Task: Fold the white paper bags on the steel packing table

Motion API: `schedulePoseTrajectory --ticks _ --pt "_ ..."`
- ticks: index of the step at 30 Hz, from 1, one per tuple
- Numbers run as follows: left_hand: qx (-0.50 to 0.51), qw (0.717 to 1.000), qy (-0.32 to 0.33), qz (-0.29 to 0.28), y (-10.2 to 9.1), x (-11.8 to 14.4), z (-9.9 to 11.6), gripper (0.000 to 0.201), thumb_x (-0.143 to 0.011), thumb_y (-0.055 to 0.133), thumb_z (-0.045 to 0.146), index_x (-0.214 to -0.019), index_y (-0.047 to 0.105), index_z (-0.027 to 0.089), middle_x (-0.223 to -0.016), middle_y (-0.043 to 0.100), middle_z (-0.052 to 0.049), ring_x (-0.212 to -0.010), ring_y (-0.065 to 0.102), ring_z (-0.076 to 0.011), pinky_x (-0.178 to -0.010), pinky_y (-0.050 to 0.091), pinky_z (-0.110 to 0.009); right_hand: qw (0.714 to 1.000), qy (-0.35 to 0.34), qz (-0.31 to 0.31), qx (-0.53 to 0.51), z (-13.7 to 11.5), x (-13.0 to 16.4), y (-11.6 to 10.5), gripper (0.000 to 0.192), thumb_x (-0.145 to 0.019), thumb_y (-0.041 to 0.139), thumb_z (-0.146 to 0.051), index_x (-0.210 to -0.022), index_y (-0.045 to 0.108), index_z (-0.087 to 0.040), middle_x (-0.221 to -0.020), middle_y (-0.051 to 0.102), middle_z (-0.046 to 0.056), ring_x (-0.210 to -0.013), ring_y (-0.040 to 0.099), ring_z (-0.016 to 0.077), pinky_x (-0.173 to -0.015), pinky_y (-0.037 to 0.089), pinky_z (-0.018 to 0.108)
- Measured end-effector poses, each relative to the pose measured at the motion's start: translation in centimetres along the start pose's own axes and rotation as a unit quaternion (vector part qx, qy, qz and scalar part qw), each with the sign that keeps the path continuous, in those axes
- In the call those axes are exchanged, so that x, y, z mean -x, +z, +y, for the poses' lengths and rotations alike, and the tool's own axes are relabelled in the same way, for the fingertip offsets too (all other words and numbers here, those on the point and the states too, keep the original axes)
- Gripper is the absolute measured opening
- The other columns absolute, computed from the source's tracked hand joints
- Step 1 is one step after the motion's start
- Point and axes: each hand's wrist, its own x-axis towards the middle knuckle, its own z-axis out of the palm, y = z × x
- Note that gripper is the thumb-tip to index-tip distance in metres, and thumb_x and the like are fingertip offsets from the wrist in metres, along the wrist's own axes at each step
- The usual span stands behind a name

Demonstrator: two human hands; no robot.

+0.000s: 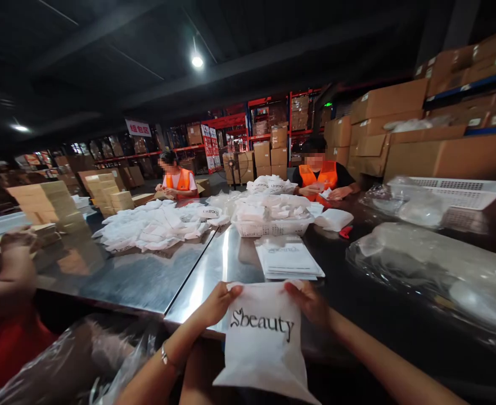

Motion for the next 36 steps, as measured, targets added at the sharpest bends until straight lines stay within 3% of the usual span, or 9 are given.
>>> schedulePoseTrajectory --ticks 6,10,14,18,22,25,29,33,36 --pt "-0.105 0.989 0.108 -0.012 -1.8 -0.8 -1.2 0.038 -0.094 0.040 0.030 -0.109 0.073 0.017 -0.101 0.074 -0.009 -0.098 0.065 -0.0238 -0.089 0.049 -0.034 0.994 -0.069 0.077 0.042 1.5 -2.5 1.1 0.071 -0.087 0.035 -0.078 -0.083 0.073 -0.019 -0.080 0.071 0.010 -0.081 0.067 0.0274 -0.079 0.057 0.042" --pt "-0.205 0.954 0.172 -0.133 -2.0 -0.2 -3.4 0.058 -0.074 0.042 0.006 -0.126 0.065 0.020 -0.134 0.063 -0.007 -0.128 0.055 -0.0224 -0.113 0.035 -0.041 0.985 -0.146 -0.043 0.079 5.0 -1.5 1.3 0.060 -0.098 0.031 -0.059 -0.102 0.075 -0.020 -0.102 0.073 0.012 -0.100 0.069 0.0269 -0.092 0.053 0.041" --pt "-0.265 0.933 0.135 -0.204 -1.6 -0.2 -5.2 0.058 -0.073 0.047 0.007 -0.127 0.063 0.021 -0.148 0.048 -0.009 -0.133 0.051 -0.0241 -0.108 0.041 -0.039 0.960 -0.241 -0.092 0.113 6.3 -0.9 2.2 0.063 -0.094 0.031 -0.068 -0.104 0.075 -0.024 -0.115 0.070 0.013 -0.111 0.064 0.0269 -0.097 0.049 0.045" --pt "-0.328 0.908 0.144 -0.219 -1.4 0.2 -6.5 0.051 -0.079 0.057 0.017 -0.129 0.062 0.026 -0.142 0.055 -0.009 -0.131 0.052 -0.0254 -0.113 0.031 -0.043 0.918 -0.343 -0.132 0.152 6.0 -0.3 3.0 0.056 -0.097 0.031 -0.058 -0.099 0.073 -0.022 -0.121 0.067 0.015 -0.120 0.059 0.0275 -0.104 0.041 0.052" --pt "-0.325 0.907 0.167 -0.209 -1.4 1.4 -7.9 0.046 -0.082 0.054 0.018 -0.126 0.064 0.025 -0.138 0.060 -0.005 -0.136 0.046 -0.0211 -0.116 0.025 -0.040 0.927 -0.268 -0.226 0.130 6.9 0.4 2.6 0.038 -0.095 0.049 -0.050 -0.113 0.071 -0.025 -0.116 0.070 0.011 -0.112 0.065 0.0256 -0.103 0.045 0.045" --pt "-0.276 0.935 0.161 -0.157 -0.8 2.7 -8.8 0.044 -0.084 0.050 0.020 -0.125 0.064 0.024 -0.133 0.064 -0.005 -0.132 0.050 -0.0197 -0.117 0.021 -0.040 0.965 -0.175 -0.173 0.095 7.7 0.9 2.2 0.049 -0.099 0.037 -0.055 -0.112 0.073 -0.025 -0.103 0.073 0.010 -0.096 0.069 0.0251 -0.090 0.053 0.042" --pt "-0.205 0.977 0.065 0.011 1.3 4.3 -9.1 0.028 -0.090 0.045 0.024 -0.097 0.072 0.021 -0.098 0.076 -0.006 -0.096 0.067 -0.0212 -0.107 0.033 -0.041 0.992 -0.003 -0.119 0.033 7.9 0.6 2.4 0.069 -0.094 0.033 -0.071 -0.078 0.076 -0.019 -0.077 0.071 0.008 -0.072 0.067 0.0246 -0.070 0.054 0.037" --pt "-0.189 0.951 -0.082 0.230 3.8 4.4 -9.2 0.041 -0.097 0.036 0.039 -0.069 0.060 0.022 -0.077 0.067 -0.009 -0.080 0.059 -0.0244 -0.077 0.042 -0.035 0.994 0.099 -0.052 0.008 7.3 -0.4 3.2 0.072 -0.074 0.048 -0.085 -0.060 0.068 -0.017 -0.063 0.066 0.007 -0.060 0.061 0.0243 -0.058 0.050 0.035" --pt "-0.201 0.928 -0.126 0.286 4.9 3.8 -9.4 0.038 -0.096 0.035 0.041 -0.070 0.056 0.022 -0.075 0.064 -0.010 -0.078 0.057 -0.0263 -0.071 0.038 -0.035 0.990 0.139 -0.027 -0.018 6.6 -0.7 3.5 0.073 -0.063 0.052 -0.090 -0.061 0.064 -0.018 -0.063 0.066 0.007 -0.060 0.060 0.0242 -0.058 0.049 0.034"
